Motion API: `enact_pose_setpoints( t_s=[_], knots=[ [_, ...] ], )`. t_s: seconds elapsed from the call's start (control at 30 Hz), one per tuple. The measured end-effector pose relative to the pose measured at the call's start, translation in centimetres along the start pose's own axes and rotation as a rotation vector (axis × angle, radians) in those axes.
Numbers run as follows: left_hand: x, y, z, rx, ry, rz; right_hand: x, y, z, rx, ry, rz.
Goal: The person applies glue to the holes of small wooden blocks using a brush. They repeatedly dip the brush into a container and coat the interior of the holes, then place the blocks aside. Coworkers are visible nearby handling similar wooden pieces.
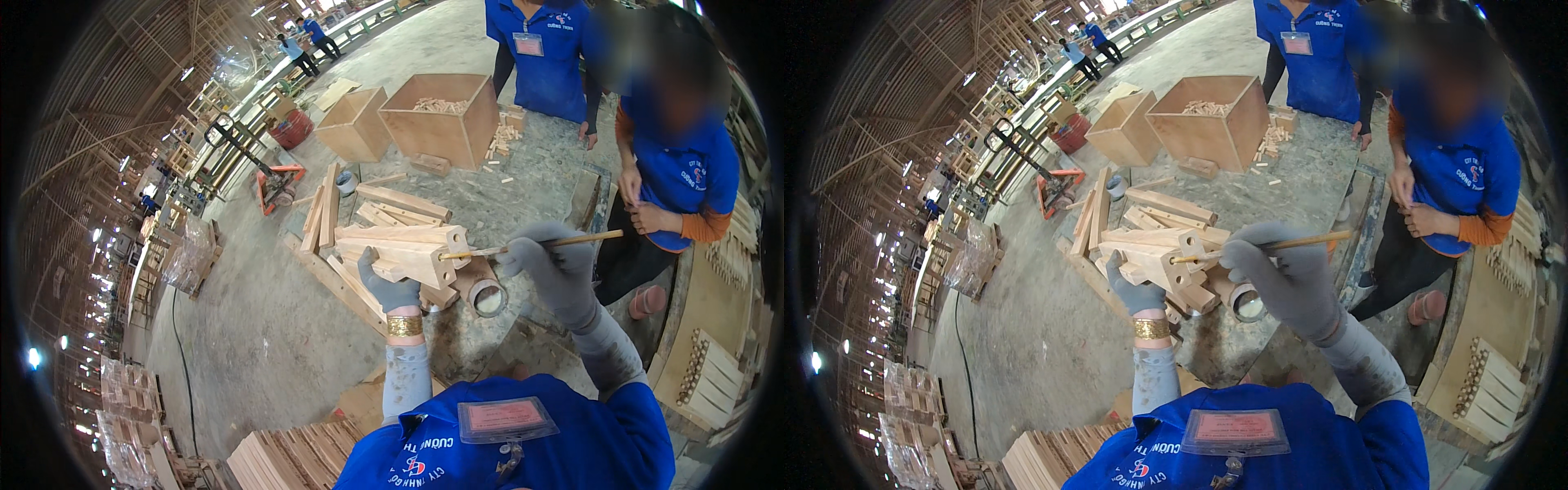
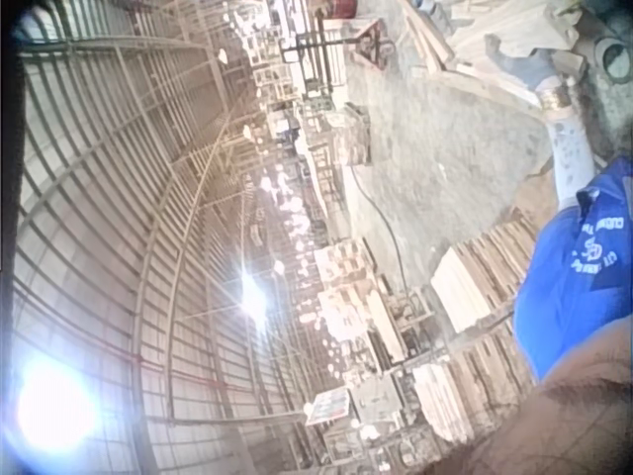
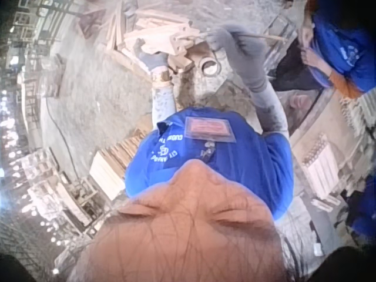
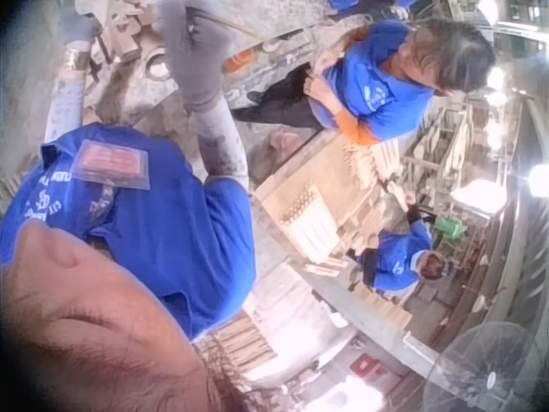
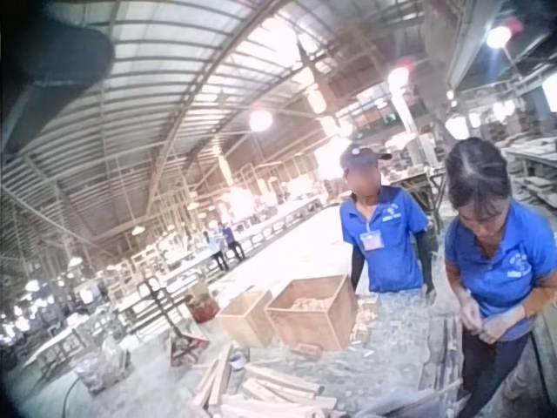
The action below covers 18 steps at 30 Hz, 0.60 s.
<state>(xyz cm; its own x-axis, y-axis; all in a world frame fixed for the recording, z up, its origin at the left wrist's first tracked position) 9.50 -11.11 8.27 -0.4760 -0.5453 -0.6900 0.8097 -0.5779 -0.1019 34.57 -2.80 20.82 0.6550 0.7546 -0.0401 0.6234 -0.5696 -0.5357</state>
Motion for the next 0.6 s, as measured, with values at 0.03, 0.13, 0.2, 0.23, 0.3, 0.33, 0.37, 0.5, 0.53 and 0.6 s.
enact_pose_setpoints(
  t_s=[0.03,0.13,0.2,0.23,0.3,0.33,0.37,0.5,0.53,0.6],
  knots=[
    [-0.2,0.0,-0.2,0.021,0.037,0.016,-0.2,-0.1,0.2,0.006,0.005,-0.024],
    [0.6,-0.1,-0.2,0.015,0.069,-0.029,-1.3,-0.7,-0.7,0.1,0.133,-0.101],
    [0.3,-0.2,-0.3,0.057,0.135,-0.03,-1.3,-0.9,-1.2,0.12,0.204,-0.134],
    [0.1,-0.3,-0.4,0.079,0.167,-0.031,-1.1,-0.9,-1.3,0.098,0.209,-0.147],
    [0.3,-0.2,-0.3,0.034,0.07,-0.032,-1.0,-0.7,-1.2,0.065,0.174,-0.145],
    [0.4,-0.3,-0.3,0.003,-0.012,-0.043,-1.0,-0.7,-1.1,0.054,0.137,-0.128],
    [0.7,-0.3,-0.2,-0.032,-0.093,-0.051,-1.0,-0.6,-1.0,0.043,0.099,-0.111],
    [0.9,-0.2,0.0,-0.171,-0.436,-0.084,-0.4,-0.3,-0.9,0.057,0.161,-0.059],
    [1.2,-0.2,-0.1,-0.145,-0.358,-0.095,-0.4,0.0,-0.7,0.033,0.14,-0.047],
    [0.6,-0.5,-0.4,-0.027,-0.065,-0.133,-0.2,0.3,-0.4,0.024,0.137,-0.022]
  ],
)
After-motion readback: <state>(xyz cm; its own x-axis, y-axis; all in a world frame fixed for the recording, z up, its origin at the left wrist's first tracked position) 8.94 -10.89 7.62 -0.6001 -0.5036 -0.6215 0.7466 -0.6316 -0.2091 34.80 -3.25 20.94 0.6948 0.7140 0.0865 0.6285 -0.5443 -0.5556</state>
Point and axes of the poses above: each hand's wrist, its own y-axis away from the middle knuckle, its own x-axis out of the back of the hand, z = x × y, the point moved 6 cm from there along -y, towards the middle knuckle, and after that the axes turned 12 degrees about -z, right-handed, at the moved point
